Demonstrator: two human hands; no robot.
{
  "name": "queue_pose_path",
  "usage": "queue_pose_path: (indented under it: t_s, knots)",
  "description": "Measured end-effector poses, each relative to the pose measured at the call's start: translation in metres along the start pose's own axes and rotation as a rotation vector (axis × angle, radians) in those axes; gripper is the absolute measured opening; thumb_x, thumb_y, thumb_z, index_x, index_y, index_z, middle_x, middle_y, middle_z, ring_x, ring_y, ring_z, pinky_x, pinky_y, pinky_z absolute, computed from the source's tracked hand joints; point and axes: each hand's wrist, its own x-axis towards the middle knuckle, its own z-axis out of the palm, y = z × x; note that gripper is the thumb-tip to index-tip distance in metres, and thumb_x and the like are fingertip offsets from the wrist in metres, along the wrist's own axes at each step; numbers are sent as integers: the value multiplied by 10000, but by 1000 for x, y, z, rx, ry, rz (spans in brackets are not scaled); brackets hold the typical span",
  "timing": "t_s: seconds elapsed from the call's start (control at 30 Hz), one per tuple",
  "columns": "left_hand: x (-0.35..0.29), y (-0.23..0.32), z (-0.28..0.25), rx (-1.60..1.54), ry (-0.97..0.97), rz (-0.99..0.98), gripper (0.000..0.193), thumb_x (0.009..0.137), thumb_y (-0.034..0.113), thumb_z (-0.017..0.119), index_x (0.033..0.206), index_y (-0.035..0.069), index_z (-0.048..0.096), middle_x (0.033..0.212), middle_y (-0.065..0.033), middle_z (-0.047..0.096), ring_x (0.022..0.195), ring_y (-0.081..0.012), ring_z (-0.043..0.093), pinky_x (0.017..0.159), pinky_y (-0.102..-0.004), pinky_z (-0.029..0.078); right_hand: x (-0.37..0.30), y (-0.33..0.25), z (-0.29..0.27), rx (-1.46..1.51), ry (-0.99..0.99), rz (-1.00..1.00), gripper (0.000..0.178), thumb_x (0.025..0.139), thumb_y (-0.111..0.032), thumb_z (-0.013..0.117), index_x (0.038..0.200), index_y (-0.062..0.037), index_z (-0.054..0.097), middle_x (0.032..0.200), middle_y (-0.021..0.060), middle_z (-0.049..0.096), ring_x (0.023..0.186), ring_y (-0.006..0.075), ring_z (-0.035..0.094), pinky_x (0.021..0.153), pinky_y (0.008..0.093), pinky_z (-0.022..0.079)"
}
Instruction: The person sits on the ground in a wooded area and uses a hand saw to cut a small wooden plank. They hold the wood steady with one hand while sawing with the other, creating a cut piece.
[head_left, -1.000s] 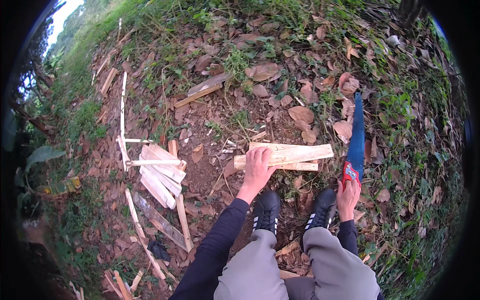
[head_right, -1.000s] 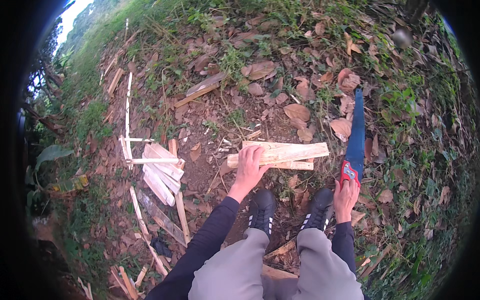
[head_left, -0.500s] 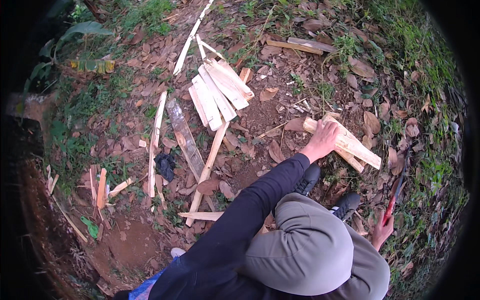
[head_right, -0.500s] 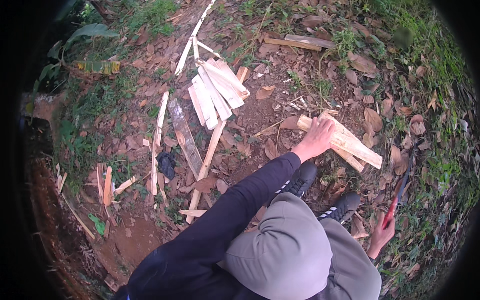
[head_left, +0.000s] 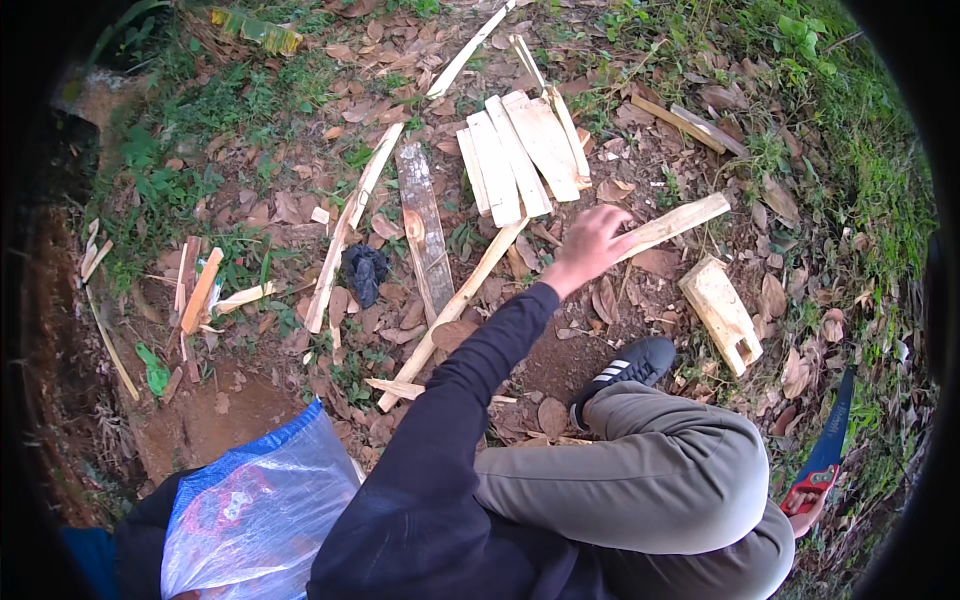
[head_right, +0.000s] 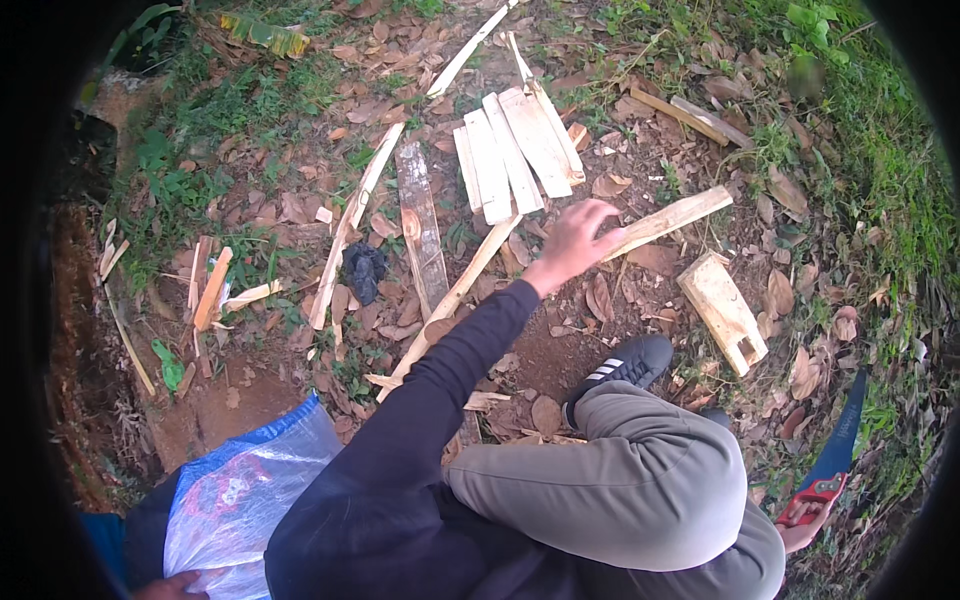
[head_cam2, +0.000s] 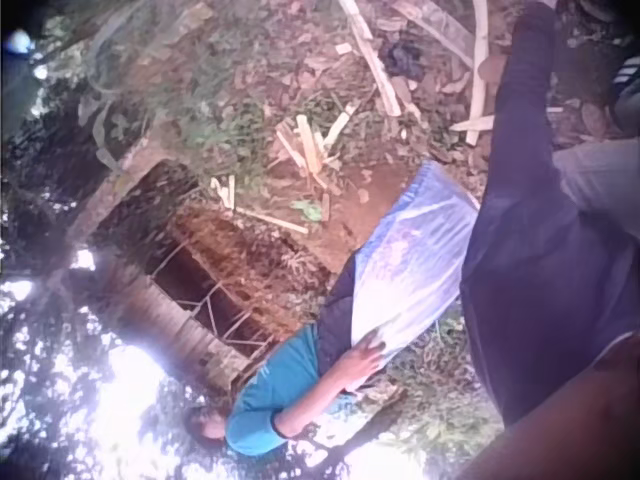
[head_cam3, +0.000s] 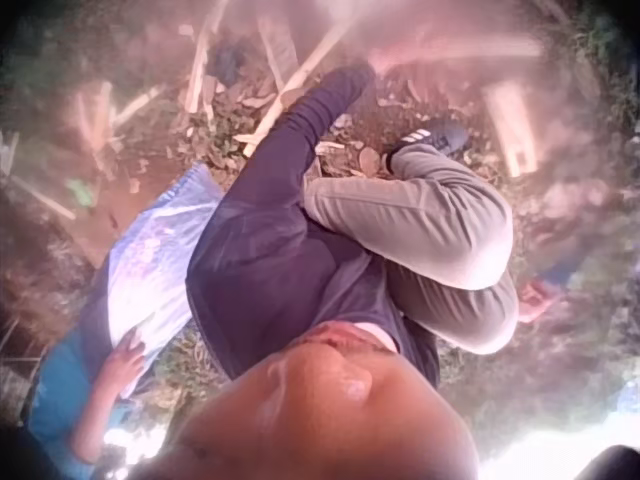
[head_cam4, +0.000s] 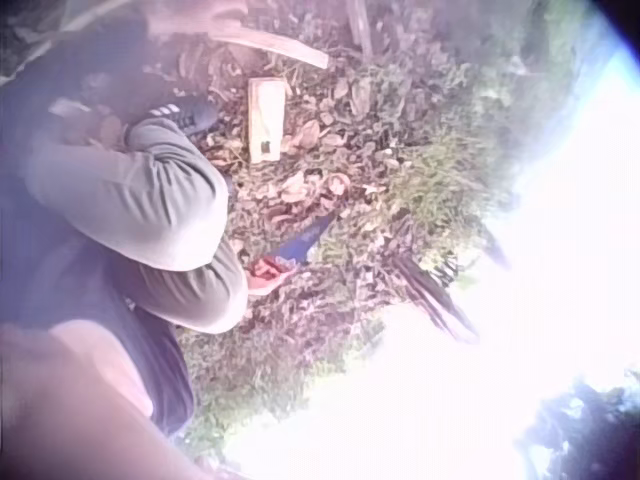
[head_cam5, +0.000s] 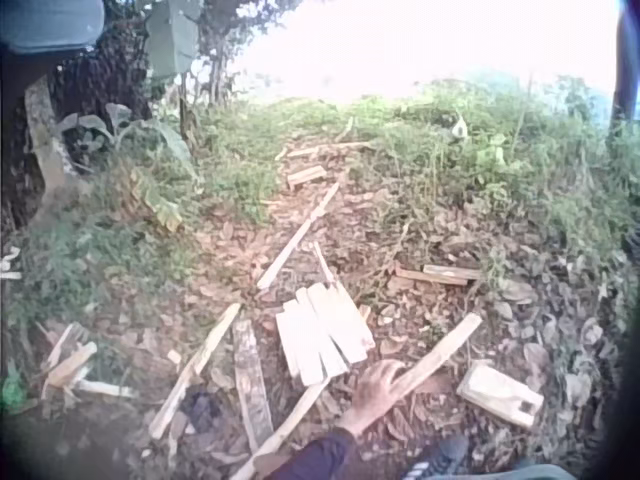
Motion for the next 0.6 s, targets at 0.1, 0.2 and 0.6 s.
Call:
queue_pose_path:
  t_s: [0.1, 0.2, 0.6]
  knots:
    - [-60, -66, -57, 93, 189, -251, 222, 994, 294, 606, 901, 98, 651, 897, -46, 667, 800, -178, 621, 762, -354, 508, -6, -10, 4, 39, -19, 6, 230, 980, -240, 655, 857, -57, 587, 677, 4, 515, 494, 122, 403, 528, 278, 362]
    - [-135, -128, -109, 186, -48, -699, 194, 972, 293, 641, 967, 101, 612, 930, -38, 629, 792, -184, 602, 706, -338, 481, -12, -20, 10, 71, -32, -2, 224, 981, -234, 652, 856, -60, 588, 674, -2, 512, 489, 114, 394, 524, 274, 358]
    - [-182, -118, -89, 226, -386, -987, 491, 838, 413, 713, 1059, 0, 567, 1010, -260, 682, 978, -461, 655, 863, -559, 508, -38, -22, 65, 150, 79, 15, 233, 993, -197, 619, 801, -95, 535, 683, -24, 486, 461, 91, 347, 493, 261, 317]
